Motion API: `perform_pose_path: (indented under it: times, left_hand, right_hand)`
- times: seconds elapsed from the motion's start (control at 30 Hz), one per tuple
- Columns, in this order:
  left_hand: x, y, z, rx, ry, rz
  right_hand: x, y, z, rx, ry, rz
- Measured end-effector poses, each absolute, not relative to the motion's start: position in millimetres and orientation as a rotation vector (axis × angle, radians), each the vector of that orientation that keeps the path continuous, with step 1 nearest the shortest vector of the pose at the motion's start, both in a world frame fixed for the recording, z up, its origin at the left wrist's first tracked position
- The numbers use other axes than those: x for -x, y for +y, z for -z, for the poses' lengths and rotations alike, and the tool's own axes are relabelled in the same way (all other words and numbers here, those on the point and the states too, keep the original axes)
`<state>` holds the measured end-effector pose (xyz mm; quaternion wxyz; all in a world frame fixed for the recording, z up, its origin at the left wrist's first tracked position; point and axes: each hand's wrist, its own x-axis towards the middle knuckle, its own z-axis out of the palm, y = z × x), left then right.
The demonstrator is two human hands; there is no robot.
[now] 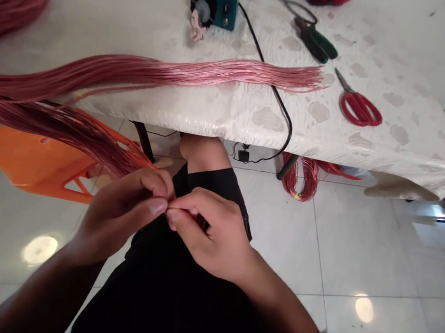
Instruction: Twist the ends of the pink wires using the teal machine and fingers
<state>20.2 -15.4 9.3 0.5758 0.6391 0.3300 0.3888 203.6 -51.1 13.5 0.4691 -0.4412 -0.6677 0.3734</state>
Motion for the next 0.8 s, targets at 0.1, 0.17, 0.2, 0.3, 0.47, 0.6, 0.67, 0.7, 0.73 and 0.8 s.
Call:
perform_pose_path:
  times: [0.1, 0.17, 0.2, 0.3, 0.47, 0.6, 0.67, 0.7, 0.73, 0.8]
  left_hand:
    - [-15, -14, -6, -1.303, 0.722, -0.759]
    - [-11, -12, -4, -1.276, 0.704, -0.678]
    - [-10, -11, -3, -1.285, 0.705, -0.641]
    - [-7, -8, -4, -1.299, 0.696, -0.539]
    - [-6, -4, -9, -1.311, 0.677, -0.38]
    - [-1, -4, -4, -1.324, 0.615, -0.321]
    - [2, -3, 3, -1.242, 0.549, -0.262]
    - [3, -2, 6, -1.195, 0.518, -0.234]
    - [4, -2, 10, -1.157, 0.493, -0.213]
    - [6, -1, 16, -1.106, 0.465, -0.198]
  right_hand:
    - [-206, -49, -12, 0.995, -1.764, -0.793]
    - [-209, -48, -10, 0.947, -1.844, -0.726]
    - [-210, -47, -9, 0.93, -1.89, -0.704]
    - [-215, -46, -7, 0.889, -2.012, -0.651]
    - [-218, -46, -5, 0.859, -2.102, -0.595]
    - [-216, -47, -6, 0.844, -2.138, -0.521]
    - [-215, -48, -7, 0.831, -2.157, -0.486]
    - [-214, -48, -8, 0.83, -2.167, -0.47]
    - [-214, -49, -9, 0.837, -2.174, -0.46]
    - [-213, -49, -10, 0.854, -2.176, -0.452]
